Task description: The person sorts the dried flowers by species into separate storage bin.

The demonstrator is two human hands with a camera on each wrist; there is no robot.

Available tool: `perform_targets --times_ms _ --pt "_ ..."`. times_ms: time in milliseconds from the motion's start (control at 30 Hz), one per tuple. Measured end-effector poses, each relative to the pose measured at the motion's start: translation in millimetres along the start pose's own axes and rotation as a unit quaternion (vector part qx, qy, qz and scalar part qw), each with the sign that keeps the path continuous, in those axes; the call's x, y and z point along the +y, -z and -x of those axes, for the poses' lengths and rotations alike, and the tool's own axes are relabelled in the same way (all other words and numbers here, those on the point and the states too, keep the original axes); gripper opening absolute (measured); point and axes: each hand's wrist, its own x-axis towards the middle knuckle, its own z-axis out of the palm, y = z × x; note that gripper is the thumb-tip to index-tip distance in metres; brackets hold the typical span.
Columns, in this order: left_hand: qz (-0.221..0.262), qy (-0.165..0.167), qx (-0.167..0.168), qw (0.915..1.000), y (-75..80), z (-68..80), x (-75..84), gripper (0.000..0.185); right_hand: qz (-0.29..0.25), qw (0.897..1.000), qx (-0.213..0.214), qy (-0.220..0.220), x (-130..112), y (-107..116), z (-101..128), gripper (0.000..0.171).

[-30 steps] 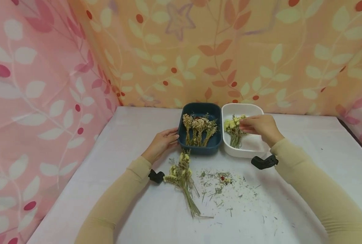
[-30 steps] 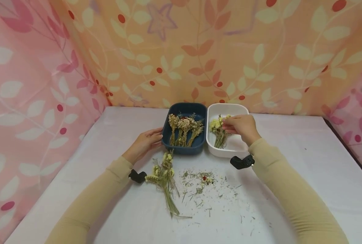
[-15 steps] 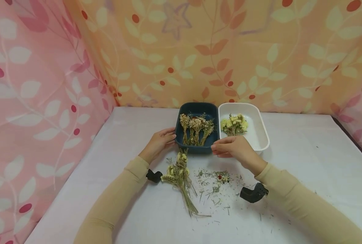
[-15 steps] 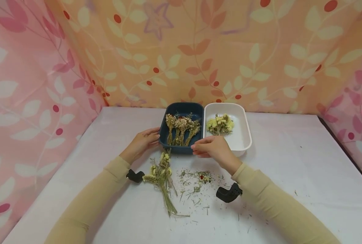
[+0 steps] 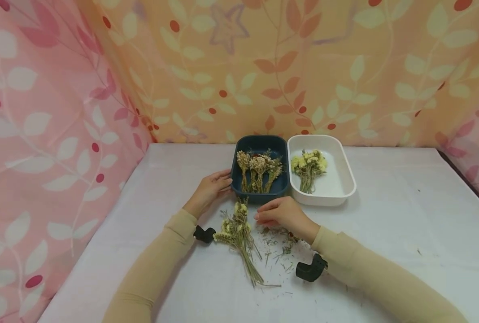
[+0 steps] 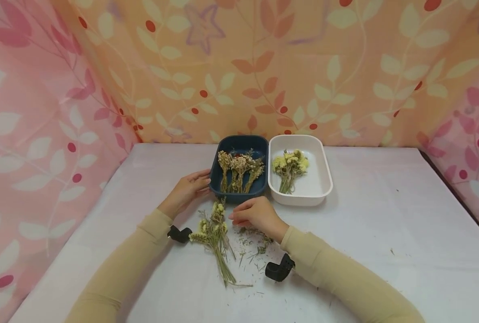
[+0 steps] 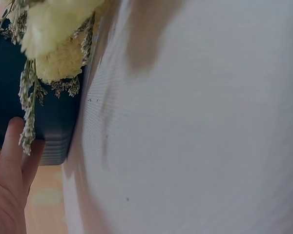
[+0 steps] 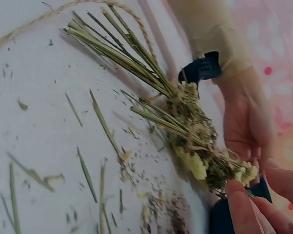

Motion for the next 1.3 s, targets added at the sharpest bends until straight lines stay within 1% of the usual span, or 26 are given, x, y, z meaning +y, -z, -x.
perform_targets --times_ms 67,167,233,433,533,800,933,1067,1300 --pt "-0.001 -0.002 -0.002 1.0000 -0.7 -0.7 0.9 0.051 -0.004 1.000 -0.008 -0.002 1.9 -3.8 -1.0 0.038" --pt "-0.001 0.000 0.004 1.0000 -1.2 -0.4 1.5 0.051 -0.015 1.000 -0.023 -0.013 6.0 -9.4 -3.1 0.036" --pt "-0.001 0.003 0.006 1.0000 -1.0 0.3 1.8 0.051 -0.010 0.999 -0.034 -0.013 7.8 -11.5 -4.8 0.036" --pt "-0.001 0.004 0.007 1.0000 -1.1 1.2 4.8 0.051 0.007 0.999 -0.037 -0.036 7.0 -18.3 -10.7 0.028" --pt "-0.001 0.004 0.008 1.0000 -0.7 1.4 6.1 0.051 0.008 0.998 -0.042 -0.048 6.5 -22.4 -12.7 0.027" --pt "0.005 0.010 0.009 0.9999 -1.1 1.4 4.5 0.051 0.039 0.997 -0.028 -0.059 6.4 -31.8 -17.3 0.023" --pt "0.002 0.011 0.009 0.9999 -1.3 2.0 3.2 0.051 0.038 0.997 -0.025 -0.060 6.6 -32.1 -16.7 0.021" --pt "-0.001 0.011 0.005 0.9999 -1.1 1.7 3.2 0.051 0.032 0.998 -0.021 -0.058 6.3 -28.7 -13.4 0.022" --pt "0.009 0.014 0.005 0.9999 -1.0 0.9 4.3 0.051 0.038 0.997 -0.026 -0.060 4.9 -27.4 -12.9 0.022"
